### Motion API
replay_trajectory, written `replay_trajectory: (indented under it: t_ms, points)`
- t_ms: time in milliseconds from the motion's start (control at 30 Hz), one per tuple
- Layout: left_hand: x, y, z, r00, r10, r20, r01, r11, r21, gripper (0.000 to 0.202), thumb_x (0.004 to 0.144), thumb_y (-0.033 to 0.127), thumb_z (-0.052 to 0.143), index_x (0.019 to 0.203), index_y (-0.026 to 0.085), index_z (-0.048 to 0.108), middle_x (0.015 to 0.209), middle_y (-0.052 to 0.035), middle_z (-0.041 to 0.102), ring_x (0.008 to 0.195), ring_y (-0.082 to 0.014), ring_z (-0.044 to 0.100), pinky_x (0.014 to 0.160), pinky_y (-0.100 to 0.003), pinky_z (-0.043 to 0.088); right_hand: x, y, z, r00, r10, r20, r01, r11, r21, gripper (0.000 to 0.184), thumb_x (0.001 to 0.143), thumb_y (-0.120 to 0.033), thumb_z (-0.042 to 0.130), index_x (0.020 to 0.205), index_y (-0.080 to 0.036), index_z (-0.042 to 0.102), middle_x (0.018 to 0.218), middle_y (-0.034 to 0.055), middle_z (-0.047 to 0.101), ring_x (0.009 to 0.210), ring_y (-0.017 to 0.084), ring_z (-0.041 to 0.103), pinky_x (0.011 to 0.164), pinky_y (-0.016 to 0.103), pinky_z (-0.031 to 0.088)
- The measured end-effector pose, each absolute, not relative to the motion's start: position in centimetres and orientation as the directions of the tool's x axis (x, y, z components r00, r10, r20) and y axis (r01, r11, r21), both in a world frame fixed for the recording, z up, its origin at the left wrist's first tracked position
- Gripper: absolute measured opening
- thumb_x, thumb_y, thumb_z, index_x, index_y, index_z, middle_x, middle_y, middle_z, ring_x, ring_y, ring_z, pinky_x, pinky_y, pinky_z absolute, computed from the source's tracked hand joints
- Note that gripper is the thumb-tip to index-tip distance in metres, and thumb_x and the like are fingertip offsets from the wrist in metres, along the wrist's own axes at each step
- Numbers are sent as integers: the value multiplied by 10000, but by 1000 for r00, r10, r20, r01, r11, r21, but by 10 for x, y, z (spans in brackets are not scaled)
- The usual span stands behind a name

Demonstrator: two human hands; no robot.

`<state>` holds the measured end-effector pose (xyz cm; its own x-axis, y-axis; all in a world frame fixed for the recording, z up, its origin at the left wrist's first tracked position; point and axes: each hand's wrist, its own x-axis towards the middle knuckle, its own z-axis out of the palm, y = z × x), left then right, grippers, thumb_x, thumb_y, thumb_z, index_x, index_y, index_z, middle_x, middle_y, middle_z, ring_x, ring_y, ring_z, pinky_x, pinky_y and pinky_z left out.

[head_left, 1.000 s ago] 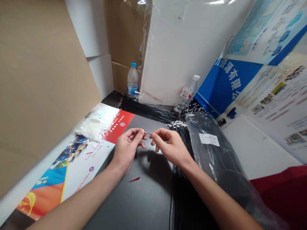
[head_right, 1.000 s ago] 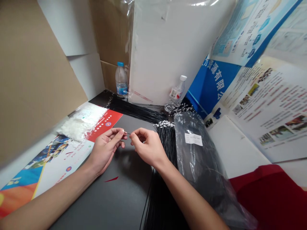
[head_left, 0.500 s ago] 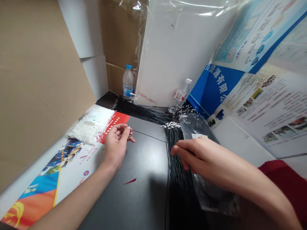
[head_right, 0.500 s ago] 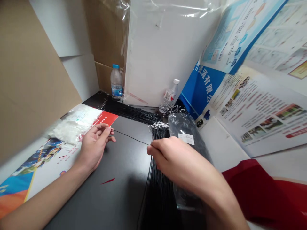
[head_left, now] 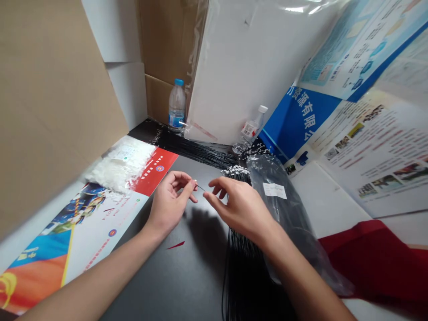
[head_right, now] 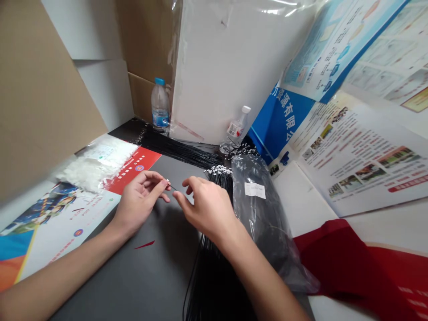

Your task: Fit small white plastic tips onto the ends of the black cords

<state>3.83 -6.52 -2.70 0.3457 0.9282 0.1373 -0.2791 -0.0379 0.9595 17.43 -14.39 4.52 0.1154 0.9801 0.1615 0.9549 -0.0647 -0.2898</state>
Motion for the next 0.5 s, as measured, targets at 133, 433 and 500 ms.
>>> replay_trajectory:
  t_ms: [133,433,500]
  points:
    - [37,-68,-27,348,919,184,-261,-94,961,180,817,289,704,849,186,560,803,8,616,595,-104,625,577,-238,531,164,-138,29,94,968,233,956,-22,-292,119,906,-274,595,845,-200,666,813,12,720,676,137,624,575,259,372]
    - [37,-67,-28,329,923,199,-219,-131,967,160,833,272,679,846,178,550,825,8,599,613,-100,633,556,-225,543,171,-141,32,106,934,341,961,-8,-276,116,862,-230,616,833,-206,726,841,39,680,784,170,595,662,271,409]
    - [37,-68,-29,351,915,198,-213,-128,969,160,835,270,676,847,174,548,823,10,611,580,-93,639,554,-227,545,171,-141,35,139,950,280,949,-48,-310,114,830,-204,634,762,-206,726,804,30,671,766,163,588,651,264,398]
